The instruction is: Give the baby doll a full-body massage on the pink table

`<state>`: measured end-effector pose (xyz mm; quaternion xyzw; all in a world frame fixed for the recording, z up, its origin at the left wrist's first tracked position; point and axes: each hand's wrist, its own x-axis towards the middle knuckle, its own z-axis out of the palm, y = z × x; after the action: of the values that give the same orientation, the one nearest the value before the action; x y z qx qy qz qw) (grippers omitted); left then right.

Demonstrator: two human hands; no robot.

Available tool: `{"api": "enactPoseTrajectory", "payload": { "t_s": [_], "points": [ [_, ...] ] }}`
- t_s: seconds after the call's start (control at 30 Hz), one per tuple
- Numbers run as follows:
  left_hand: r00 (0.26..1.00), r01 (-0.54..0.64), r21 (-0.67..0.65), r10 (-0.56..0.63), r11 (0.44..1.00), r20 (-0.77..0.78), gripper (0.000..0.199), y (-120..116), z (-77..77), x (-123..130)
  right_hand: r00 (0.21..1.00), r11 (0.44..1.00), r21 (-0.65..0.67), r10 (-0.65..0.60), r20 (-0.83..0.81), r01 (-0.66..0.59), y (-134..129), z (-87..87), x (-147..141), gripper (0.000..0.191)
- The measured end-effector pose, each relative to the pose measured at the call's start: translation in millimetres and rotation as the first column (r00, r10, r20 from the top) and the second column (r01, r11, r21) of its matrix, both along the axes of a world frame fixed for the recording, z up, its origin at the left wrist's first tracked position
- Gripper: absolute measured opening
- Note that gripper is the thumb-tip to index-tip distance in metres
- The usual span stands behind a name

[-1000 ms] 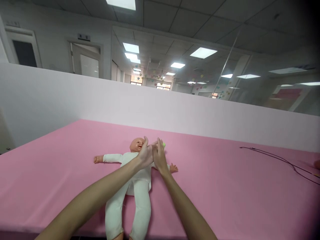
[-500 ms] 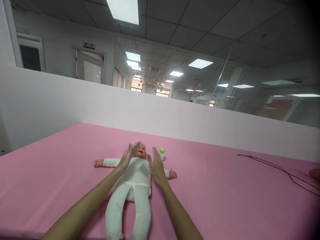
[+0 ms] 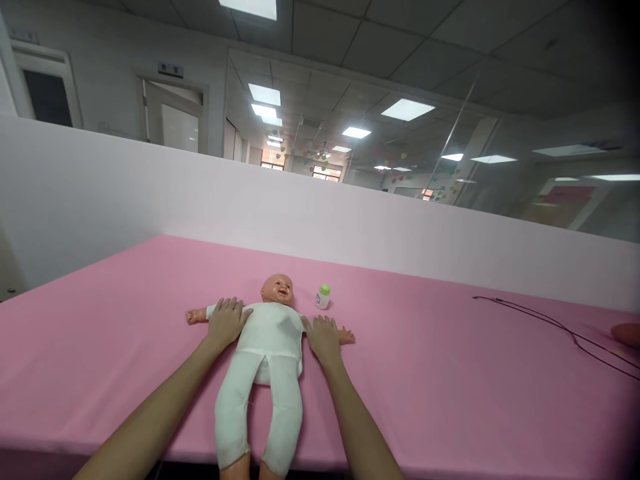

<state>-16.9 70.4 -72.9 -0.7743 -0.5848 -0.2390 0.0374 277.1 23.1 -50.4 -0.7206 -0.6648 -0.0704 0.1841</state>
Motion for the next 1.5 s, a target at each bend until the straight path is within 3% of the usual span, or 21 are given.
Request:
{"api": "enactPoseTrajectory", "payload": {
  "t_s": [0.07,0.13,0.2,0.27,0.37,0.43,0.53,0.6,0.67,0.77,0.83,0.93,1.03,1.17,1.23,1.33,1.4,1.5],
  "points": [
    [0.996,-0.079,0.044,0.077,0.996,0.045,0.059,0,0.5,0,0.999,0.997,0.076,0.011,-0.045,-0.007,2,-0.5,7,0.059],
    [0.987,-0.050,0.070,0.038,0.996,0.157,0.064,1,0.2,4,0.982,0.978,0.182,0.127,-0.139,-0.101,3,-0.2,7,0.064],
    [0.947,0.109,0.045,-0.118,0.993,0.300,0.069,2,-0.6,12,0.920,0.945,0.230,0.290,-0.262,-0.232,2,0.3,-1,0.072],
    [0.869,0.293,-0.028,-0.254,0.956,0.425,0.071,3,-2.3,20,0.834,0.910,0.191,0.415,-0.364,-0.369,0,0.5,-13,0.075],
    [0.850,0.382,-0.154,-0.281,0.911,0.445,0.076,2,-5.8,27,0.798,0.884,0.114,0.460,-0.390,-0.453,-4,0.4,-26,0.068],
    [0.920,0.290,-0.181,-0.222,0.940,0.322,0.074,0,-5.7,24,0.858,0.921,0.075,0.384,-0.340,-0.382,-6,0.5,-25,0.062],
    [0.997,-0.024,-0.117,0.032,0.993,0.070,0.066,-3,2.4,8,0.964,0.984,0.009,0.179,-0.198,-0.181,-7,2.6,-12,0.057],
    [0.975,-0.220,-0.075,0.218,0.973,-0.038,0.064,-5,13.1,-9,0.995,0.999,0.001,0.034,-0.092,-0.034,-8,6.5,2,0.053],
    [0.947,-0.319,-0.114,0.312,0.941,-0.077,0.068,-5,25.4,-30,0.991,0.991,0.012,-0.131,-0.028,0.131,-11,12.5,19,0.053],
    [0.947,-0.320,-0.305,0.317,0.897,-0.058,0.074,-1,40.0,-60,0.929,0.927,-0.073,-0.369,-0.016,0.367,-15,21.8,45,0.065],
    [0.960,-0.269,-0.406,0.279,0.874,-0.035,0.064,2,44.8,-75,0.896,0.884,-0.190,-0.442,-0.047,0.426,-17,25.6,58,0.071],
    [0.976,-0.193,-0.447,0.218,0.874,0.005,0.043,3,47.5,-84,0.872,0.853,-0.323,-0.469,-0.136,0.409,-16,27.2,66,0.072],
    [0.972,-0.204,-0.398,0.233,0.894,0.024,0.039,0,50.4,-84,0.849,0.846,-0.386,-0.475,-0.234,0.367,-14,26.9,65,0.069],
    [0.953,-0.223,-0.406,0.285,0.886,0.099,0.047,-2,51.4,-88,0.823,0.922,-0.281,-0.370,-0.432,0.268,-14,28.6,64,0.052],
    [0.945,-0.120,-0.481,0.248,0.869,0.214,0.048,1,48.8,-94,0.737,0.961,-0.176,-0.275,-0.617,0.211,-14,30.7,64,0.044],
    [0.881,0.047,-0.526,0.213,0.849,0.423,0.047,6,45.3,-102,0.473,0.990,-0.049,-0.108,-0.875,0.136,-13,33.9,64,0.047],
    [0.818,0.081,-0.454,0.201,0.887,0.538,0.050,7,46.3,-103,0.304,0.997,-0.014,-0.034,-0.952,0.069,-12,34.9,62,0.051],
    [0.730,-0.008,-0.238,0.169,0.971,0.663,0.060,7,51.6,-92,0.149,0.997,-0.059,-0.053,-0.987,-0.040,-11,32.5,58,0.051]
  ]
}}
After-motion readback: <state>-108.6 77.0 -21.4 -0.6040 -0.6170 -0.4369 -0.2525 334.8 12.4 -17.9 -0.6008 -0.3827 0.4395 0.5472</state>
